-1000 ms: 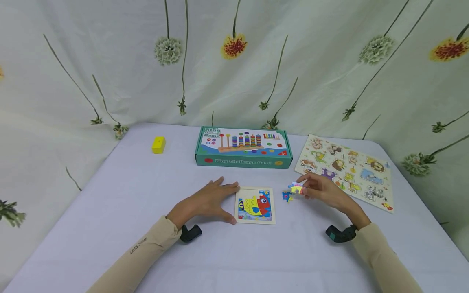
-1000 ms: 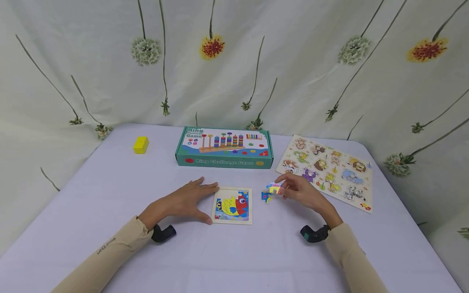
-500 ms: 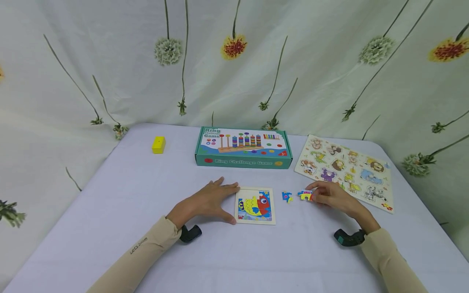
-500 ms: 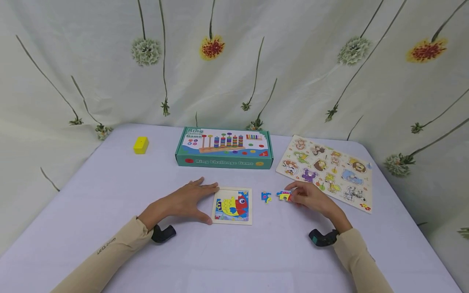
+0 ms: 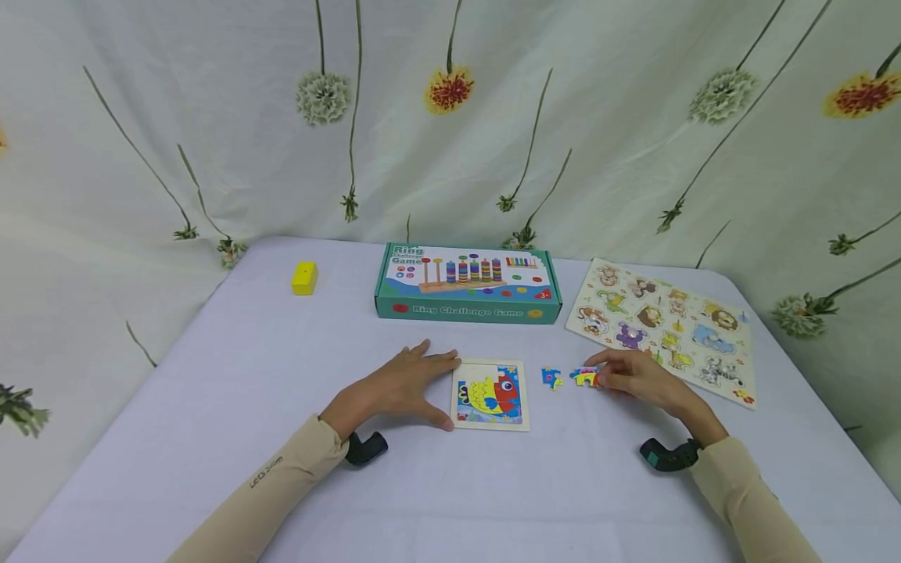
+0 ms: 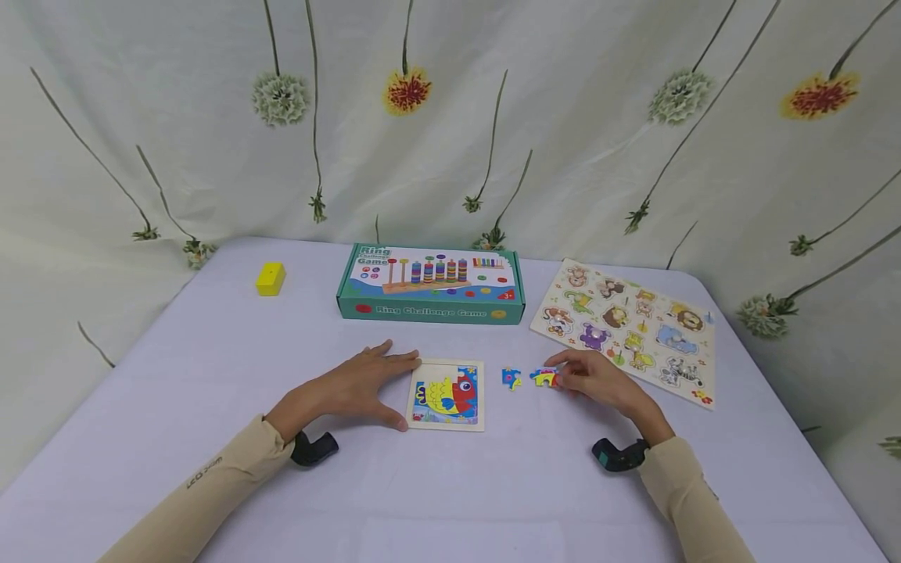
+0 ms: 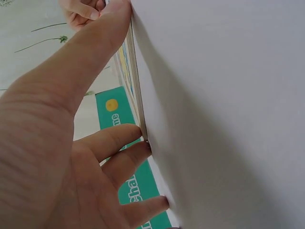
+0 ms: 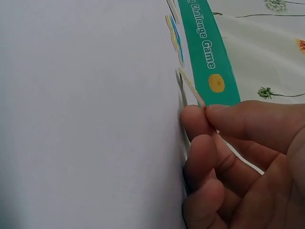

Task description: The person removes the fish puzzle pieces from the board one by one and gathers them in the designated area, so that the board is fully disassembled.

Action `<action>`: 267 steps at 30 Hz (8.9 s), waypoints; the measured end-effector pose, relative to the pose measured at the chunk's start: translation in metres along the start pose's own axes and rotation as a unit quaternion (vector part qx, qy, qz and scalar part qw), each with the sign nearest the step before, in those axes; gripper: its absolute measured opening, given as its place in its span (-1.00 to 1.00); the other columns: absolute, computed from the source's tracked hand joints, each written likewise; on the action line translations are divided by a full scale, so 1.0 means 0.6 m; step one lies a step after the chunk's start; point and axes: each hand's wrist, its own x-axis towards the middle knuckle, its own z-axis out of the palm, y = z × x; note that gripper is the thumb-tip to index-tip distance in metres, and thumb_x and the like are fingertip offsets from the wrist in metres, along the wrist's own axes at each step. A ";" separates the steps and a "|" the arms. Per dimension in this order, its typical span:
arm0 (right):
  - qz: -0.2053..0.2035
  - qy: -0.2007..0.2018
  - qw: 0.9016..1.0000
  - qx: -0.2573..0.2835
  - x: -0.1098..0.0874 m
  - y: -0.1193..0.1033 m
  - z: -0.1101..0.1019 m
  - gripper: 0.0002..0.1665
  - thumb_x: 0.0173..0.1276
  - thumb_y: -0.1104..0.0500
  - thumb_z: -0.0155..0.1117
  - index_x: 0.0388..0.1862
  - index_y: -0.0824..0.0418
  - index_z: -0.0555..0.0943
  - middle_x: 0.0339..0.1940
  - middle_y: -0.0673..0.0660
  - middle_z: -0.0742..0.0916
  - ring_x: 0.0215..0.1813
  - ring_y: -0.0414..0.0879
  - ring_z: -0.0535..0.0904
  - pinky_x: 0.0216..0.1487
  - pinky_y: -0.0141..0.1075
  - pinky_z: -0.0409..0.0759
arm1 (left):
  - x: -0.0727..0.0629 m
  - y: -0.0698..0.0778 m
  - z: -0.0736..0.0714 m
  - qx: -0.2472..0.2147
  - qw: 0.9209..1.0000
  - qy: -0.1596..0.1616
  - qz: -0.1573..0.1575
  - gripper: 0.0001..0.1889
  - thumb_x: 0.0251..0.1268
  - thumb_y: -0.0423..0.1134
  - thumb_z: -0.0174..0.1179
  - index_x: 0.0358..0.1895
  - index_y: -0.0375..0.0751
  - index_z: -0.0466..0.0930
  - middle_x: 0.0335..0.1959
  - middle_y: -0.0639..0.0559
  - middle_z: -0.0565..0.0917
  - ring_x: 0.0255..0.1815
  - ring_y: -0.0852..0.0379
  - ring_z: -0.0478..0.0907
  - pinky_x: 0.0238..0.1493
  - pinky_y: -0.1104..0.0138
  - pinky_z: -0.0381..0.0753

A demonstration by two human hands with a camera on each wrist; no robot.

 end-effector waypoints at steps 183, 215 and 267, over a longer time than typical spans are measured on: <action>-0.151 -0.029 0.983 -0.097 0.096 -0.106 0.124 -0.54 0.24 0.25 0.33 0.14 0.22 0.57 0.01 0.11 0.65 0.16 0.07 0.42 0.28 0.09 0.33 | 0.002 0.000 0.001 0.000 1.000 -0.003 -0.008 -0.02 -0.16 0.23 0.45 0.44 0.08 0.26 0.49 0.17 0.19 0.56 -0.13 -0.19 0.48 -0.12 -0.17; -0.150 -0.016 0.985 -0.079 0.097 -0.100 0.124 -0.58 0.24 0.35 0.28 0.11 0.17 0.61 -0.27 -0.01 0.61 0.08 0.06 0.37 0.19 0.06 0.34 | 0.001 -0.001 0.002 0.000 1.000 0.003 -0.004 -0.02 -0.16 0.22 0.45 0.44 0.08 0.27 0.49 0.16 0.20 0.56 -0.15 -0.18 0.47 -0.15 -0.16; -0.088 0.039 0.995 -0.020 0.026 -0.050 0.035 -0.59 0.37 0.28 0.19 0.19 0.22 0.52 -0.40 0.11 0.55 -0.41 -0.03 0.53 -0.42 -0.38 0.50 | -0.001 0.001 -0.001 -0.010 1.000 -0.001 -0.009 -0.03 -0.16 0.19 0.47 0.43 0.03 0.28 0.49 0.16 0.20 0.57 -0.12 -0.19 0.49 -0.09 -0.19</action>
